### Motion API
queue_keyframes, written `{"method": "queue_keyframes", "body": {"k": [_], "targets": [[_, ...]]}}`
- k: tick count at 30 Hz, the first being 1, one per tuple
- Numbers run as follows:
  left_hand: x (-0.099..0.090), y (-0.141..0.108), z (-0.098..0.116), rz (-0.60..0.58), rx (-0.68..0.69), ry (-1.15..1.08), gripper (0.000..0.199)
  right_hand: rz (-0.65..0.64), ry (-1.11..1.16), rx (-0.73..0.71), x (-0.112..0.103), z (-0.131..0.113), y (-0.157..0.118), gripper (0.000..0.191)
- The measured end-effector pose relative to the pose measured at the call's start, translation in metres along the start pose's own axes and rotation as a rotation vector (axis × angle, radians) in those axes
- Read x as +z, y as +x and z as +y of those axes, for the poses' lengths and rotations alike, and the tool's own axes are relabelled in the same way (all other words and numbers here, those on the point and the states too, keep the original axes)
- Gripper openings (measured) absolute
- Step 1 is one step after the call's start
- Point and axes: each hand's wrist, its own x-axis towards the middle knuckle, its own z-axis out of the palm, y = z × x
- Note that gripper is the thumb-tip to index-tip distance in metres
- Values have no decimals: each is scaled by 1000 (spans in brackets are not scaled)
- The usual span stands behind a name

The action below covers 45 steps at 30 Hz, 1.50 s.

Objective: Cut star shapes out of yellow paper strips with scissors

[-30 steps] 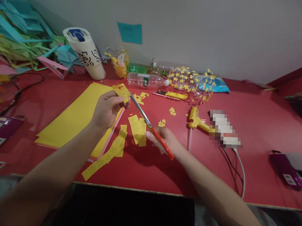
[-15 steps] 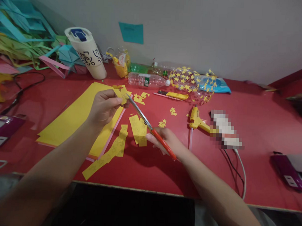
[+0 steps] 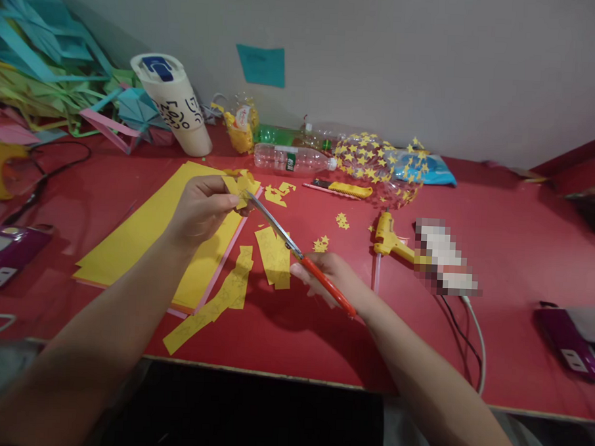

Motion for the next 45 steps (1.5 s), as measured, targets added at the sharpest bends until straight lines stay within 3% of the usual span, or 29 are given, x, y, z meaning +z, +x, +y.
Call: {"method": "queue_keyframes", "body": {"k": [5, 20, 37, 45], "targets": [[-1, -1, 3, -17, -13, -9, 6, -2, -28, 53, -1, -1, 0, 50], [-7, 1, 4, -40, -43, 13, 7, -24, -41, -24, -3, -11, -8, 45], [-6, 1, 4, -71, -53, -58, 10, -27, -85, -3, -4, -13, -8, 47], [-4, 2, 3, -33, -54, -47, 11, -37, -52, 22, -4, -8, -4, 49]]}}
